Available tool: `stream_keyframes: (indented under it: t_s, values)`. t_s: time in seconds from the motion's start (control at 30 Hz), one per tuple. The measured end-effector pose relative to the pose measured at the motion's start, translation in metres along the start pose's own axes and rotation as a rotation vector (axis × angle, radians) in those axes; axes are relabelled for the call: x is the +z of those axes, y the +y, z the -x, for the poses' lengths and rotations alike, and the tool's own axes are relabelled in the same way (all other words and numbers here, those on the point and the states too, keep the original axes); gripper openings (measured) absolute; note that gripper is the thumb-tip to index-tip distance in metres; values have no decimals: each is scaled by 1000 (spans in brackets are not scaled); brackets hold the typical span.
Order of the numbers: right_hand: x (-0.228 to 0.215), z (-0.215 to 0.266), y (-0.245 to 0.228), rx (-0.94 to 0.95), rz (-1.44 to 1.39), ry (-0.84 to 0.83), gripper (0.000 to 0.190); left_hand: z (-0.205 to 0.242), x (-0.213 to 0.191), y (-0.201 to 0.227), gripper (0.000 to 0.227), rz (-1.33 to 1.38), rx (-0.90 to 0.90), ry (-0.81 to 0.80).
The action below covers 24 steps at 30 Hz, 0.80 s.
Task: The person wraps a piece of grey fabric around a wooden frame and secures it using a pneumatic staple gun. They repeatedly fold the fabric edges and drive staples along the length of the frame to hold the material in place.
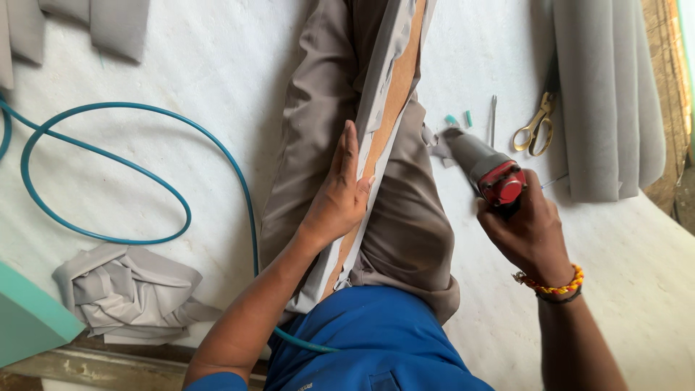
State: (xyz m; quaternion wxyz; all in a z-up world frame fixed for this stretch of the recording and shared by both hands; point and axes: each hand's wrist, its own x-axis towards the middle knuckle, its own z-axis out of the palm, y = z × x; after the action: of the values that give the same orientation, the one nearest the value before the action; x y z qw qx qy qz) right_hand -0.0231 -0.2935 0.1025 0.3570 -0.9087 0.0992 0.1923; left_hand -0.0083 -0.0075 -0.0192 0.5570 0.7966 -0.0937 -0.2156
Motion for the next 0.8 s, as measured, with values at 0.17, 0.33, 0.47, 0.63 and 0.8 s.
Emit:
stream_keyframes:
  t_s: [0.17, 0.33, 0.47, 0.63, 0.8]
  values:
    - [15, 20, 44, 149, 137, 123, 39, -15, -6, -25, 100, 146, 22, 29]
    - [17, 14, 47, 18, -263, 44, 47, -25, -8, -35, 99, 272, -85, -68]
    - [13, -12, 21, -66, -247, -126, 33, -30, -10, -32, 101, 395, -185, -102]
    - [6, -52, -21, -151, -156, -289, 40, -41, -10, -28, 95, 491, -216, -84]
    - [6, -73, -36, -221, 46, -324, 44, -36, -6, -33, 103, 434, -86, -89]
